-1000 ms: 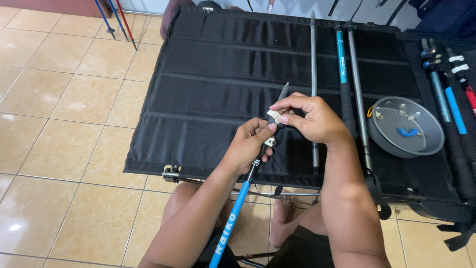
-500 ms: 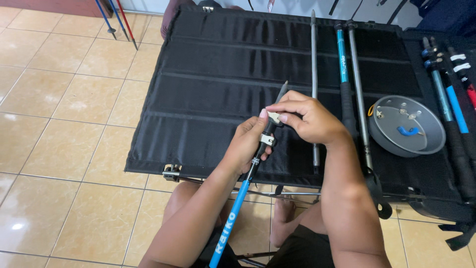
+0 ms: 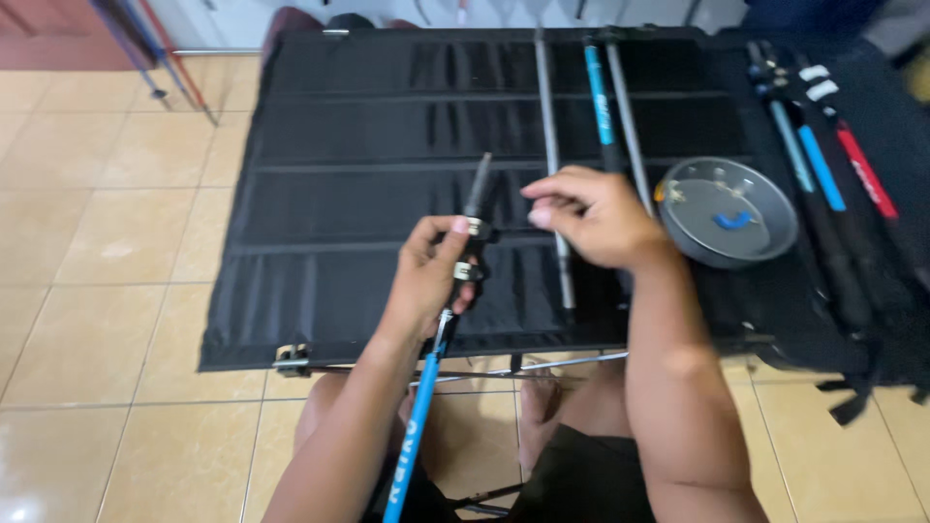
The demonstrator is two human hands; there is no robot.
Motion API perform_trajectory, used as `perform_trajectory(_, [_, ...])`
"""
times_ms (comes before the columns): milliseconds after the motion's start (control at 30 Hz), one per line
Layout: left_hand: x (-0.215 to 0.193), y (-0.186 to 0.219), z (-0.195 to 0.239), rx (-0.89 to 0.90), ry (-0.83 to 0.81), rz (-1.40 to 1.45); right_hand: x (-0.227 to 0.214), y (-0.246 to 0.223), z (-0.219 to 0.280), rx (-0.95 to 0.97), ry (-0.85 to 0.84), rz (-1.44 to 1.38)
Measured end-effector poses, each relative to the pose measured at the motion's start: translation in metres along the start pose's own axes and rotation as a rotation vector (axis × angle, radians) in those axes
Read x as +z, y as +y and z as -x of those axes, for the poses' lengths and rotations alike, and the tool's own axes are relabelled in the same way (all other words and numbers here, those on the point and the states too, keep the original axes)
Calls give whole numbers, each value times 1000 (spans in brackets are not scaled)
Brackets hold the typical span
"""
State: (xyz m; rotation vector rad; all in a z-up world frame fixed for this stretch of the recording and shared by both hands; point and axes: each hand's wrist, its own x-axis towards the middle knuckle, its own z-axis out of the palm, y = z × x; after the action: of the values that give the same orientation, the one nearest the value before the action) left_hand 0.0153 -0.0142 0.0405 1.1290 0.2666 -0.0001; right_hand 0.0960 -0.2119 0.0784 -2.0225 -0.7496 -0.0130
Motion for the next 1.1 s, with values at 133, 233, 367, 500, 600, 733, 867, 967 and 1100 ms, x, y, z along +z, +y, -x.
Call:
perform_trajectory(133, [0, -1, -1, 10, -7, 7, -70, 28, 32, 159, 115, 119])
perform_trajectory(233, [2, -1, 0, 9, -38, 39, -121, 85, 47, 395, 197, 391])
perform_trajectory(367, [11, 3, 2, -14, -74, 110, -145, 146, 48, 598, 75, 674])
perform_trajectory(500, [15, 4, 4, -41, -91, 145, -132, 121, 42, 632, 18, 745])
perform_trajectory(600, [14, 4, 4, -18, -106, 147, -125, 157, 39, 492, 34, 721])
perform_trajectory(733, [10, 4, 3, -14, -111, 174, -129, 165, 37, 435, -3, 785])
perform_trajectory(867, [8, 6, 4, -4, -129, 203, -142, 161, 50, 480, 116, 737])
perform_trajectory(967, [6, 8, 6, -29, -145, 224, -145, 120, 56, 409, 249, 338])
perform_trajectory(1100, [2, 5, 4, -19, -182, 256, -125, 34, 57, 256, 315, -184])
